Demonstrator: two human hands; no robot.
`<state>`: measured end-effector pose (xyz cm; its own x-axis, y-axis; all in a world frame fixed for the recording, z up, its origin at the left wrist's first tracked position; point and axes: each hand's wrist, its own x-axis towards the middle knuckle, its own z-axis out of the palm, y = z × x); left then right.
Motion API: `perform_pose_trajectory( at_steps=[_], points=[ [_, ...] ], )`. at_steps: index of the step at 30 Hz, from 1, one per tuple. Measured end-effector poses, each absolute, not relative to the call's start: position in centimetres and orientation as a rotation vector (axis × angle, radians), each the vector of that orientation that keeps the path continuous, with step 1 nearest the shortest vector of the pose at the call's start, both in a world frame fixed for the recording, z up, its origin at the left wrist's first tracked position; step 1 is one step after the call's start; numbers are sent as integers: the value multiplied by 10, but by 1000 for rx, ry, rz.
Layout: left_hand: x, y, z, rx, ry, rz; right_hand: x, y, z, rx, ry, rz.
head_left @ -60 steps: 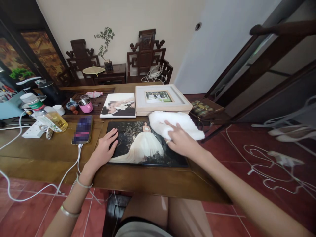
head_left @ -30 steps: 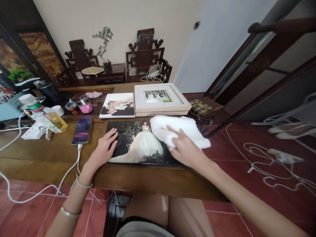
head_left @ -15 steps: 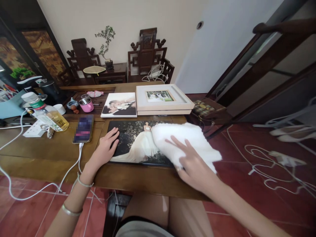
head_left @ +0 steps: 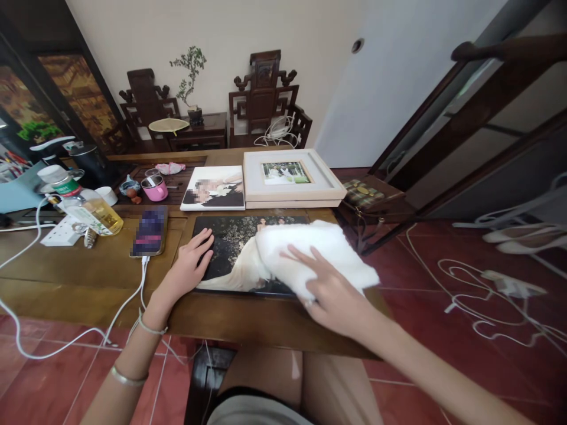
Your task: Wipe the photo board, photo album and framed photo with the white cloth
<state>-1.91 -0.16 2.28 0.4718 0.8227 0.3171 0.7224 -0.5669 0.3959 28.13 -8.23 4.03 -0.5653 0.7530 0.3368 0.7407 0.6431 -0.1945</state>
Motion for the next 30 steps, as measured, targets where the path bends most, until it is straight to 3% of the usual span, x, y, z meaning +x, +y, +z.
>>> perform_pose_trajectory(
  at_steps=[9,22,30],
  points=[
    [-19,-2,24,2525,1333,729,299,9,29,-1406,-2238,67],
    [-17,-2,21,2495,1350,748,255,-140,44,-1081,-2491,121],
    [-17,-3,23,2489,1337,762,251,-92,43,-1112,-2516,82]
  ],
)
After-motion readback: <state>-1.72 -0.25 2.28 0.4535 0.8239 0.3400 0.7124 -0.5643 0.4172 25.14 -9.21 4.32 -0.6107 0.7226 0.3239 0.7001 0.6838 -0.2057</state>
